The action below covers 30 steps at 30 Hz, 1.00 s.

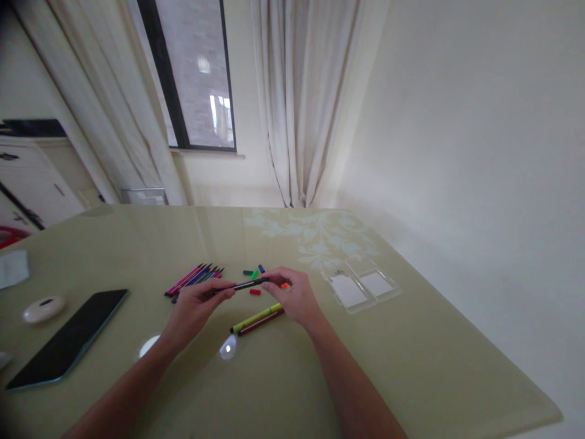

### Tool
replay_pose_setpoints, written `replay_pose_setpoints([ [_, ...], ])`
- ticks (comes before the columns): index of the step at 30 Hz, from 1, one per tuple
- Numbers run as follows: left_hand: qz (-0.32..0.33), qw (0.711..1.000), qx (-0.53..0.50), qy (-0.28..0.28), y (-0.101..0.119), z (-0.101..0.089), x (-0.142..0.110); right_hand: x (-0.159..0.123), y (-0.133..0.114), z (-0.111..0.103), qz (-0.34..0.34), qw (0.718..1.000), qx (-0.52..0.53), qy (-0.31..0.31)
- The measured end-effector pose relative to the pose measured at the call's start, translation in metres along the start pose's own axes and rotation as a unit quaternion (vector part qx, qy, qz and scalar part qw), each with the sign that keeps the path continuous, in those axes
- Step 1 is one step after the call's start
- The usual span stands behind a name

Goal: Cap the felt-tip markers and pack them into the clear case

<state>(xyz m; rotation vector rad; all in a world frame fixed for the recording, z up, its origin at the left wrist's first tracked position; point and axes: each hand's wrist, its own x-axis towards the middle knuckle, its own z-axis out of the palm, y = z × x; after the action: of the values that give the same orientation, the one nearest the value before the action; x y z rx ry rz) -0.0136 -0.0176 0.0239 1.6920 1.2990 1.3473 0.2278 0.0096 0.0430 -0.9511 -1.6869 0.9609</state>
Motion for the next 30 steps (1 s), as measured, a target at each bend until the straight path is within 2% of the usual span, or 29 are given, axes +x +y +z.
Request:
replay_pose_setpoints([
  [5, -0.017, 1.0, -0.019, 0.017, 0.0, 0.0, -0.001, -0.001, 0.0, 0.003, 0.012, 0.998, 0.058, -0.008],
  [9, -0.016, 1.0, -0.014, 0.015, 0.001, 0.002, -0.003, -0.001, 0.001, 0.005, 0.018, 0.998, 0.067, -0.009],
  [14, -0.024, 0.999, 0.014, -0.043, -0.001, 0.002, 0.001, 0.001, 0.005, 0.001, 0.021, 0.997, -0.043, -0.067],
  [16, -0.021, 0.999, 0.034, -0.021, -0.006, -0.006, 0.005, 0.003, 0.007, -0.005, 0.02, 0.991, -0.096, -0.089],
  [18, -0.029, 0.995, 0.085, 0.051, -0.013, -0.019, 0.011, 0.004, 0.009, -0.013, 0.023, 0.987, -0.131, -0.095],
  [20, -0.054, 0.975, 0.185, 0.111, -0.021, -0.033, 0.015, 0.006, 0.011, -0.021, 0.031, 0.982, -0.158, -0.095],
  [21, -0.059, 0.963, 0.236, 0.117, -0.025, -0.038, 0.015, 0.006, 0.012, -0.024, 0.037, 0.98, -0.171, -0.1],
  [25, -0.037, 0.915, 0.396, 0.063, -0.036, -0.044, 0.011, 0.005, 0.019, -0.031, 0.055, 0.964, -0.22, -0.141],
  [30, -0.038, 0.883, 0.468, 0.013, -0.038, -0.036, 0.006, 0.002, 0.024, -0.032, 0.05, 0.954, -0.252, -0.156],
])
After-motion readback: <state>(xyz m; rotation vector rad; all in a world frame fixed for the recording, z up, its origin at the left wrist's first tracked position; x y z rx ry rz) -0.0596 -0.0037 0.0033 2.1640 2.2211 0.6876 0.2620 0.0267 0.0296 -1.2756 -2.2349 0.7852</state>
